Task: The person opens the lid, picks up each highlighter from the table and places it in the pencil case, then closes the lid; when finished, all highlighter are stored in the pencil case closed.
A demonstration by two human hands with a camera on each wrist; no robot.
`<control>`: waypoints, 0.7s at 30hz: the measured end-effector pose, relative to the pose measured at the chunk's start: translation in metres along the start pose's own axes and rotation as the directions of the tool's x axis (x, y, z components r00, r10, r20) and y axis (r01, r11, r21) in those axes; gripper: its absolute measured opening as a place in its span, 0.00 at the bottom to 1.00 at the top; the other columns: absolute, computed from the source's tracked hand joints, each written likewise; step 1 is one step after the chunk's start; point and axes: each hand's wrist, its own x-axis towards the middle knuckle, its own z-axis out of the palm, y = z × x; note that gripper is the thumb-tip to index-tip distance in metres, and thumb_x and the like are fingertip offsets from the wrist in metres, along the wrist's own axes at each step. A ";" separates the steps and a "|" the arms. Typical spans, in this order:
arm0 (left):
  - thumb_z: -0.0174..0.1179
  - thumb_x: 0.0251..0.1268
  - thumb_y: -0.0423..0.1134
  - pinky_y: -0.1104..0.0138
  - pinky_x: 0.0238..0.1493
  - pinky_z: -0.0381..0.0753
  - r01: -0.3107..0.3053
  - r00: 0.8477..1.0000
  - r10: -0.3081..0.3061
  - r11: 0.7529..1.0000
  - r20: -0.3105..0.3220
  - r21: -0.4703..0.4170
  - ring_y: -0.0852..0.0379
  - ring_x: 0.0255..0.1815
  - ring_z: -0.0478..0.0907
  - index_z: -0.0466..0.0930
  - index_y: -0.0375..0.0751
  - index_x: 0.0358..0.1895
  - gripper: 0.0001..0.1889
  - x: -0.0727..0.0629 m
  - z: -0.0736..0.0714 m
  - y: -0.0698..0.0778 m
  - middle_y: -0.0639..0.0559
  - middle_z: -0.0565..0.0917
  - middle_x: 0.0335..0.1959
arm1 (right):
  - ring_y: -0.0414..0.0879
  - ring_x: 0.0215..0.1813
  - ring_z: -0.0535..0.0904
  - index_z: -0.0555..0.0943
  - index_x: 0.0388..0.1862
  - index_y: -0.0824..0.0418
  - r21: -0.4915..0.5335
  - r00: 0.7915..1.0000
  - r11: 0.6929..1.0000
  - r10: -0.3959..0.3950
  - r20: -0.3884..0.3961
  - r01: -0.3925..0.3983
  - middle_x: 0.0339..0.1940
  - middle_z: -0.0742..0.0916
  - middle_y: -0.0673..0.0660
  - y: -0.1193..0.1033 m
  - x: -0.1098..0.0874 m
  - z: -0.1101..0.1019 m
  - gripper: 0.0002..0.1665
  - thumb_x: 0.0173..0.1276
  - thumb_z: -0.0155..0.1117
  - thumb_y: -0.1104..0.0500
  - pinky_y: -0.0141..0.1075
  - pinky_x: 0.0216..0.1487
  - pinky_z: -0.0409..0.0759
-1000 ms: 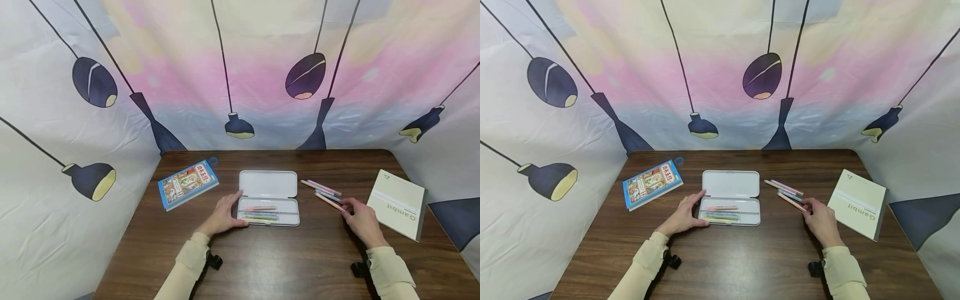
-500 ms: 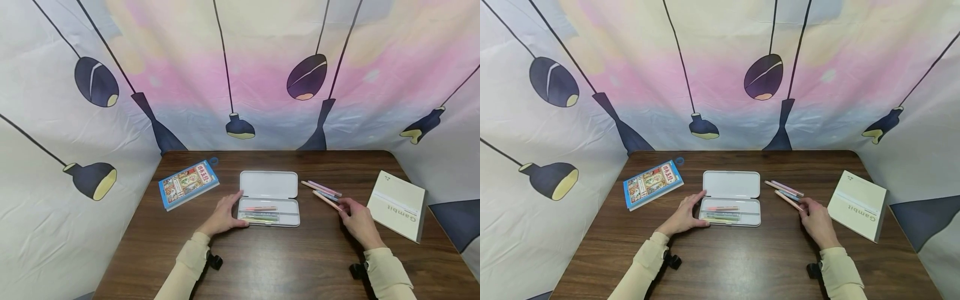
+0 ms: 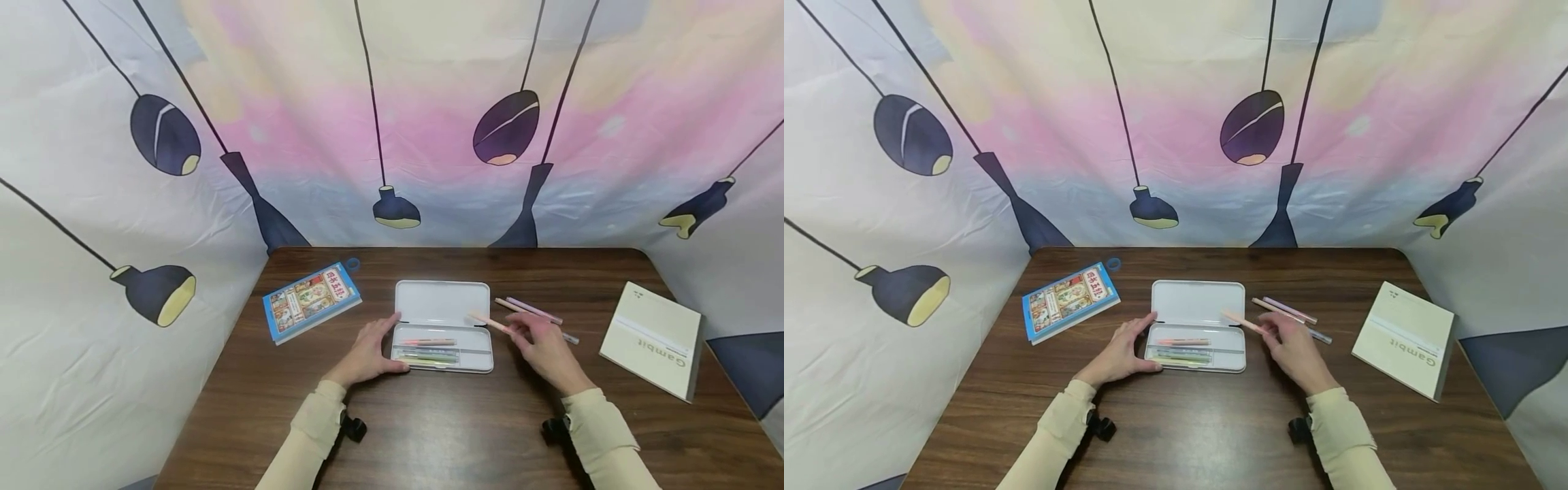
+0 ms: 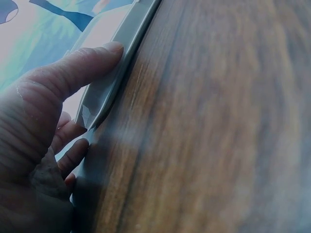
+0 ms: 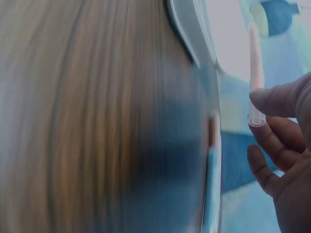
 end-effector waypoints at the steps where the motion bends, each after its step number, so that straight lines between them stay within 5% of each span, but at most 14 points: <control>1: 0.82 0.50 0.58 0.33 0.78 0.55 0.002 1.000 -0.002 1.000 0.001 -0.004 0.35 0.81 0.56 0.57 0.55 0.86 0.59 0.000 0.000 0.000 0.40 0.67 0.80 | 0.47 0.38 0.83 0.87 0.49 0.66 0.013 1.000 1.000 -0.019 0.016 0.019 0.35 0.89 0.53 -0.003 0.003 0.005 0.14 0.65 0.73 0.74 0.47 0.41 0.82; 12: 0.82 0.50 0.58 0.35 0.78 0.56 0.001 1.000 -0.001 1.000 0.006 0.010 0.36 0.81 0.56 0.57 0.53 0.86 0.59 0.001 0.000 0.000 0.41 0.68 0.80 | 0.49 0.42 0.84 0.86 0.51 0.66 0.041 0.967 0.987 -0.159 0.199 0.153 0.40 0.90 0.56 -0.040 0.031 0.053 0.14 0.67 0.73 0.70 0.50 0.47 0.85; 21: 0.82 0.51 0.57 0.37 0.78 0.58 -0.008 1.000 0.008 1.000 0.006 0.005 0.38 0.79 0.58 0.57 0.53 0.86 0.59 0.000 0.001 -0.001 0.41 0.68 0.79 | 0.51 0.41 0.85 0.87 0.47 0.63 -0.019 0.936 0.965 -0.250 0.250 0.262 0.38 0.90 0.55 -0.062 0.050 0.078 0.13 0.64 0.75 0.70 0.51 0.47 0.84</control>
